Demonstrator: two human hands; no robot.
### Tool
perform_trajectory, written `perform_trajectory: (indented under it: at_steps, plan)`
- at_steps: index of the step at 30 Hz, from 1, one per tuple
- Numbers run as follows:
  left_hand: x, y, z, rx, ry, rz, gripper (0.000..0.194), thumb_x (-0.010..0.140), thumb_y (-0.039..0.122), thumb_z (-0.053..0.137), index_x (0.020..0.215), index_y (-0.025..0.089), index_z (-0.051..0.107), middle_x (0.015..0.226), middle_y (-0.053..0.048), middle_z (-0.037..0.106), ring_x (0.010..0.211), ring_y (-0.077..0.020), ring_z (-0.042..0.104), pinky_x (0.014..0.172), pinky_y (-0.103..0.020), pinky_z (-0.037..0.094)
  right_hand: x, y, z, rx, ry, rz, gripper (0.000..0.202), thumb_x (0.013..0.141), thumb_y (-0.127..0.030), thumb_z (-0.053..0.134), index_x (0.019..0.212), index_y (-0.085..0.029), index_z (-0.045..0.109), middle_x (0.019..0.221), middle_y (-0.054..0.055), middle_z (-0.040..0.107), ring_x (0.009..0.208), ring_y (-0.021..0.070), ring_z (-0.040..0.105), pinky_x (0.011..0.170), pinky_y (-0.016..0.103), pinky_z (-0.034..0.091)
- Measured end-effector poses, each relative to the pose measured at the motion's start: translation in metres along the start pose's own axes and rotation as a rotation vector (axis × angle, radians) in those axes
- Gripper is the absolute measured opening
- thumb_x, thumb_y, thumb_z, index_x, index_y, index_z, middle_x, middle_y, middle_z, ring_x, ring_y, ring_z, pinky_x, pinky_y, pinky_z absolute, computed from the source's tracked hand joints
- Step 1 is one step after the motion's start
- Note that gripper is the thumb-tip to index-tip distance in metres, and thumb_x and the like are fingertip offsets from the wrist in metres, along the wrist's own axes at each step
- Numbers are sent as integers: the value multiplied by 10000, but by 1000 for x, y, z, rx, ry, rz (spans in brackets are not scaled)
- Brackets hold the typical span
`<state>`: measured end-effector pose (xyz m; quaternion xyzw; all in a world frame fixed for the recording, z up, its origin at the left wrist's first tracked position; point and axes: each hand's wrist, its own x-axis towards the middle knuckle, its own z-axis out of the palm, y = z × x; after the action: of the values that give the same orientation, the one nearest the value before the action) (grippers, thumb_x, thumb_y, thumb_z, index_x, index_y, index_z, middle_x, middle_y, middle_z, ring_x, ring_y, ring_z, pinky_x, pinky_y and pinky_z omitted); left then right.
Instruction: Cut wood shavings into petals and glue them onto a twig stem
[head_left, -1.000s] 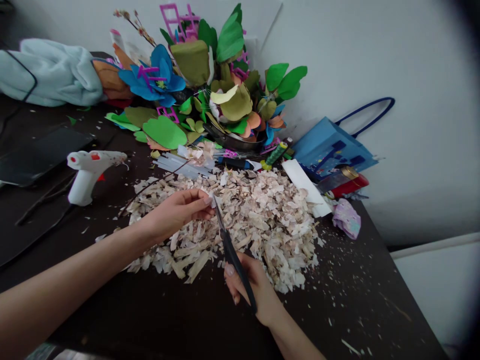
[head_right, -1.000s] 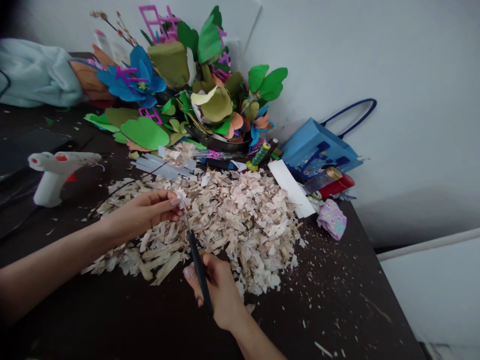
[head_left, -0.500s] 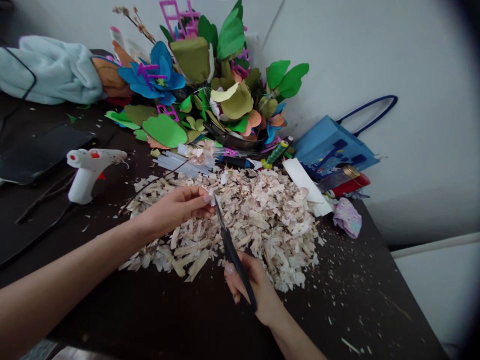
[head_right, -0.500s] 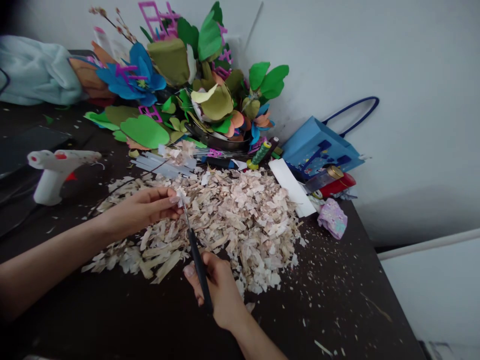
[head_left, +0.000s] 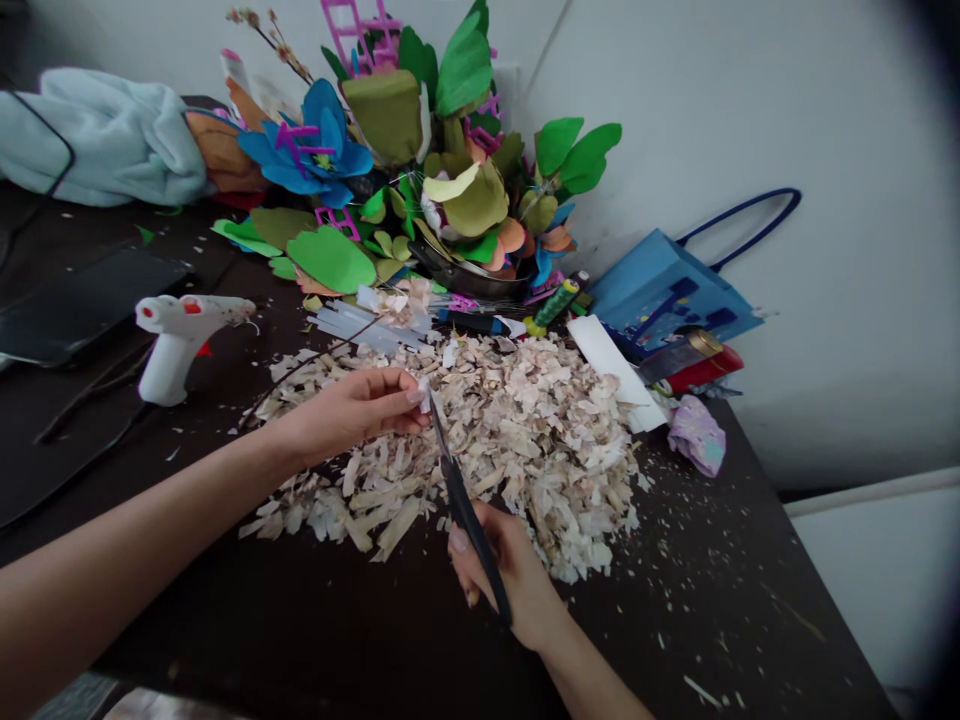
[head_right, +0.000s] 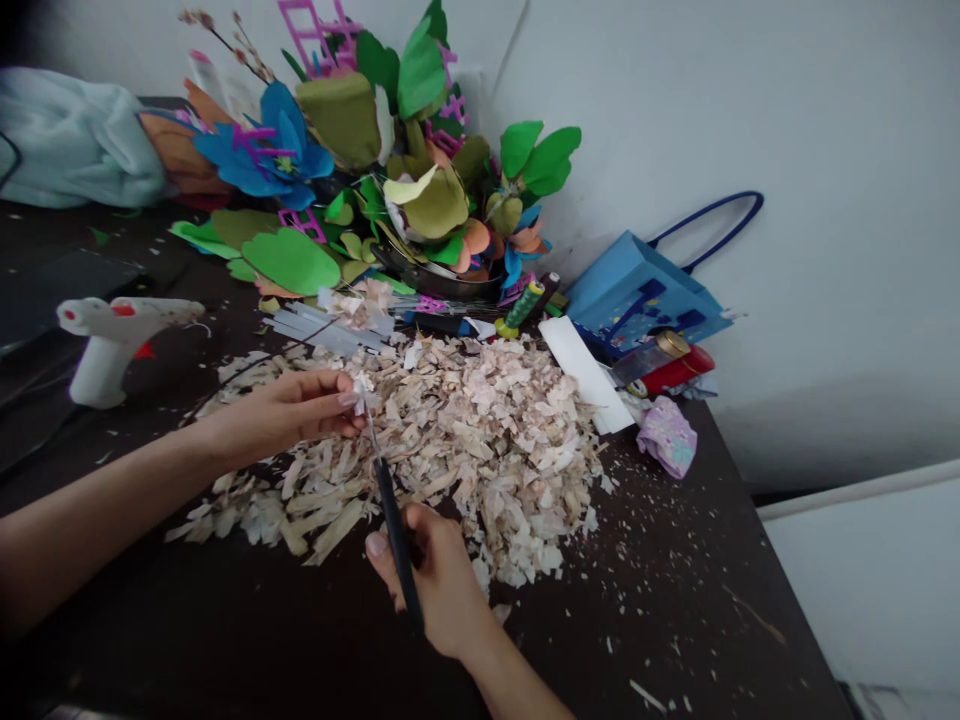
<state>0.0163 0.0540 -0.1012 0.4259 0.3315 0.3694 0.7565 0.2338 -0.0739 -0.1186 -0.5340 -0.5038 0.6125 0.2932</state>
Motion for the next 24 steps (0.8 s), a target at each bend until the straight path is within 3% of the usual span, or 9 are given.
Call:
perform_trajectory:
  at_steps: [24]
  plan:
    - [2,-7,-1,15,0,34,342,723,450,862,771,170,671,782,-33,722,760,-141,670,735,-262,553,0,-3,-1,8,-12,34,517,848,-693,628,772,-196,510,541,-67,464,425,80,427,431,215,337]
